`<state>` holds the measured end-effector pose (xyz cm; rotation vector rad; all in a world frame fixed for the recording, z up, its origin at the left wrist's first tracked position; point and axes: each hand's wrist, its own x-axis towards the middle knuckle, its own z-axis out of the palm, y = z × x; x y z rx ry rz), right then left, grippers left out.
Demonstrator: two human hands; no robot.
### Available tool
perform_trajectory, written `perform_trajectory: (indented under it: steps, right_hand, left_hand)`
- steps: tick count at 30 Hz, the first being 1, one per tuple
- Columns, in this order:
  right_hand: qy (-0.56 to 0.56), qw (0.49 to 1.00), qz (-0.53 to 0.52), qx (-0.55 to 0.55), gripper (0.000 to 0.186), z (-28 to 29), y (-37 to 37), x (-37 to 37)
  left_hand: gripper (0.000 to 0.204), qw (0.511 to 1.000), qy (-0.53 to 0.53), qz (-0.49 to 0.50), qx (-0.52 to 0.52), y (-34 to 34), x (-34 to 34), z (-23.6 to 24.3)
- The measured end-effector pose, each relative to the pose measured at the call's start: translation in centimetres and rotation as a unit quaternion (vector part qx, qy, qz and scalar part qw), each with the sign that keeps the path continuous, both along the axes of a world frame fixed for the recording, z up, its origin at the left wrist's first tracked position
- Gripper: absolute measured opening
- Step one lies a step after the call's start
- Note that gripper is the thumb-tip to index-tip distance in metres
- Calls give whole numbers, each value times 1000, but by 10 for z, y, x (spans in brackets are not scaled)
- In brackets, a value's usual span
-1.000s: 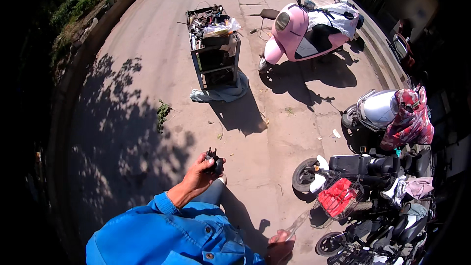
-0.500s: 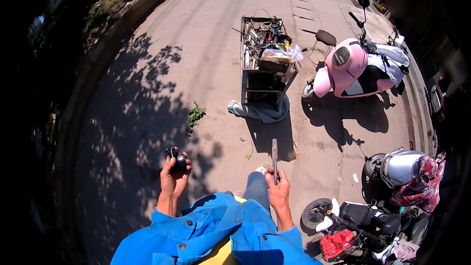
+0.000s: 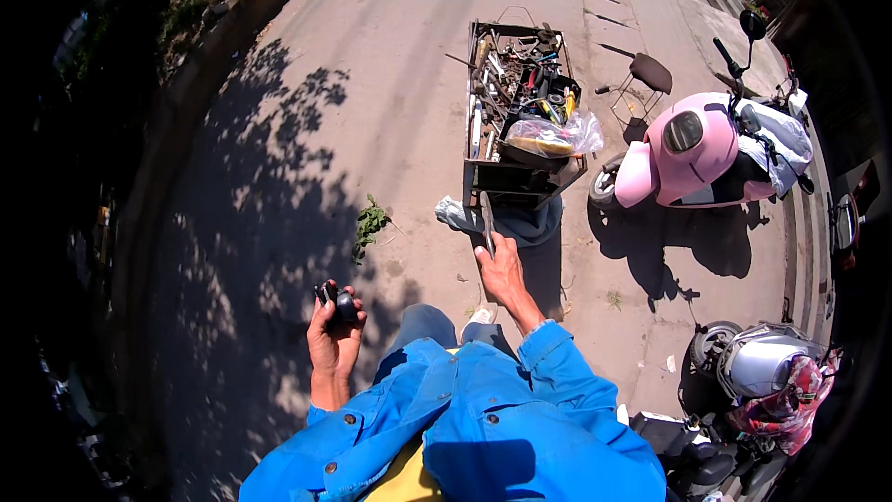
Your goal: The person retrieves a small black mechanical component and a screwdriver from a tool cart in an outdoor area. They walk to a disassembled scooter, wipe the component with a cloth, and then use the screwdriver to manipulate the part. The person returns to the cart, picks up pliers, and uses them to adjust the component further before placing the pliers back.
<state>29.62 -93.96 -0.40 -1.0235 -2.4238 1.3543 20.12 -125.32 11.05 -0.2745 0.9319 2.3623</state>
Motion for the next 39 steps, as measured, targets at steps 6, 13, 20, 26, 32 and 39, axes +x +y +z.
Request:
perform_trajectory:
  steps: [6, 13, 20, 26, 32, 39]
  right_hand:
    - [-95, 995, 0, 20, 54, -72, 68, -115]
    - [-92, 995, -48, 14, 54, -130, 105, -198]
    - [-60, 984, -162, 44, 50, -146, 116, -240]
    - [-112, 973, -177, 92, 48, -154, 110, -260]
    - [-135, 974, -174, 60, 30, -140, 132, -252]
    - [277, 854, -220, -381, 25, 43, 94, -241]
  left_hand:
    - [36, 996, -49, 73, -14, 15, -45, -13]
    - [37, 998, -32, 15, -46, 69, -171, -22]
    - [41, 980, 19, -166, -108, 171, -314, 1]
    - [50, 947, 50, -267, -171, 247, -385, 11]
    - [61, 925, 101, -356, -86, 294, -399, 22]
    - [54, 873, 242, -419, -58, 289, -423, 35]
